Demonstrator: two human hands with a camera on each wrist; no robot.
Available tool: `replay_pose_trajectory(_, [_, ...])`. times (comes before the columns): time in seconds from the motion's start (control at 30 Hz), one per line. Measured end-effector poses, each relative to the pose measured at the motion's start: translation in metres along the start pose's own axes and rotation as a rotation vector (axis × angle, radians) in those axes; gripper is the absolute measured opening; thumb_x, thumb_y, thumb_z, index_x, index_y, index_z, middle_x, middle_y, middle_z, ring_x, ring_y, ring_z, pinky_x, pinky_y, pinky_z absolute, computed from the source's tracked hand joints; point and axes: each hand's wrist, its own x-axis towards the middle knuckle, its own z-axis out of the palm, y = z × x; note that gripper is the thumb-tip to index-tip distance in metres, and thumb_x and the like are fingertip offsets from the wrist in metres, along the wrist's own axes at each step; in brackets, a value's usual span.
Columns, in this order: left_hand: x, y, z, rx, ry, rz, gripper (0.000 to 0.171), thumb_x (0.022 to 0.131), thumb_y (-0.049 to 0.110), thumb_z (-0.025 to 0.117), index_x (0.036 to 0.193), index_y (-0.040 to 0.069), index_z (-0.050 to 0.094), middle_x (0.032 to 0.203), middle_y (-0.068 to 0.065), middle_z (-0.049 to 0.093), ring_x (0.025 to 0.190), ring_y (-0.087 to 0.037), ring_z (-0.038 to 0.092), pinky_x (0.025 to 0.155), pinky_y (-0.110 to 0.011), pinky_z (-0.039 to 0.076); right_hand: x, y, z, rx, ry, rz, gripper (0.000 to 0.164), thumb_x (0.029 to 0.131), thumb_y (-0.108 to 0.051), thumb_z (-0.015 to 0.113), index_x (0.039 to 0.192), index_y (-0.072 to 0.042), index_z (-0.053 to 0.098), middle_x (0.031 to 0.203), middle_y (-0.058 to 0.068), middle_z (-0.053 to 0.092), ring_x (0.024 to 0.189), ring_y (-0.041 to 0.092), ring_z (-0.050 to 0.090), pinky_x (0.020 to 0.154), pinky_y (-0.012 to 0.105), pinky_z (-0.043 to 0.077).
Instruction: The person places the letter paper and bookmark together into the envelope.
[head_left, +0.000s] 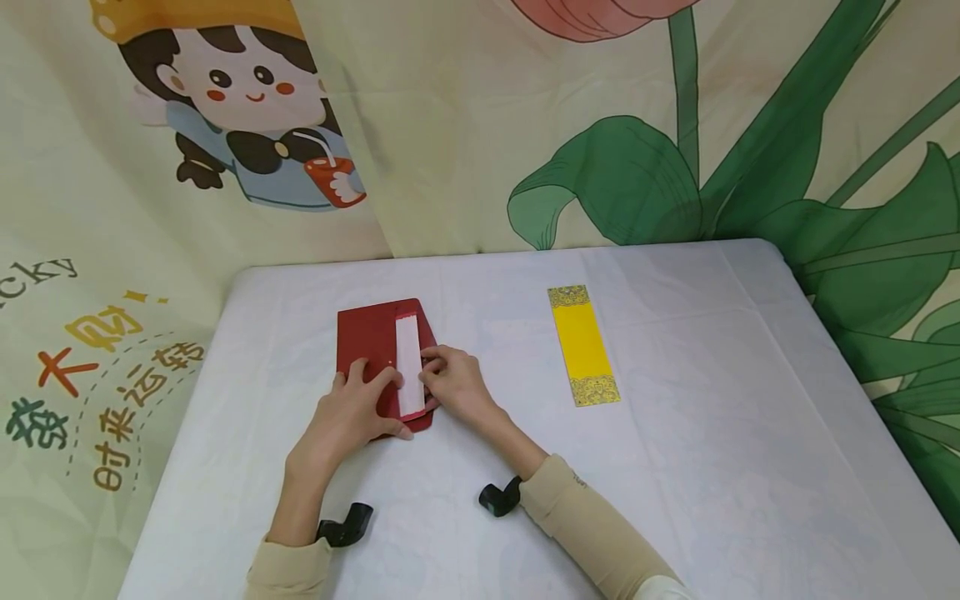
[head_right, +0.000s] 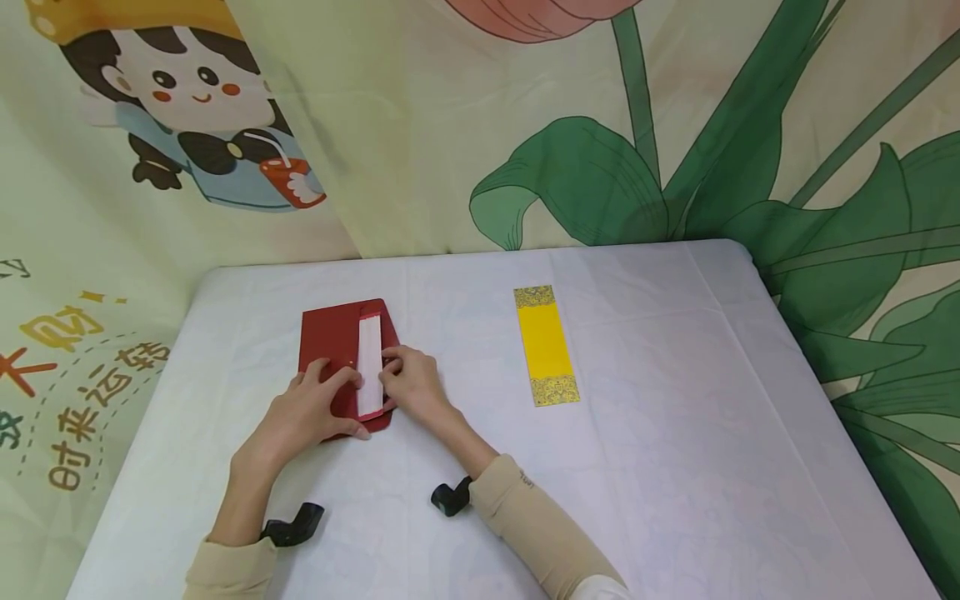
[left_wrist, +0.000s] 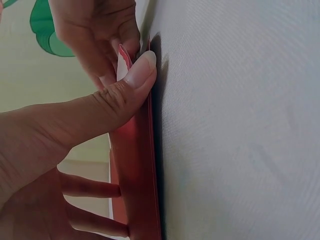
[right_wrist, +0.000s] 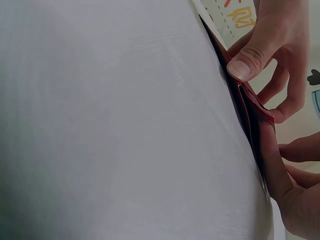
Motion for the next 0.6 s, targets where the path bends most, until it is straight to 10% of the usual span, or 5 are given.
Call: replay_pose_trajectory(0.6, [0.0002, -0.0002, -0.0011, 0.002, 0.002, -0.005, 0.072, 0.071, 0.044, 0.094, 0.127, 0.014, 0.060, 0.146, -0.034, 0.039, 0.123, -0.059, 0.045, 0.085, -0.070, 0.052, 0.0043, -0.0009, 0.0085, -0.034, -0.024, -0.049, 0.034, 0.095, 0.004, 0.064, 0.128, 0.005, 0.066, 0.088, 0.012, 0.073, 0.054, 0.015, 0.069, 0.052, 0.025, 0.058])
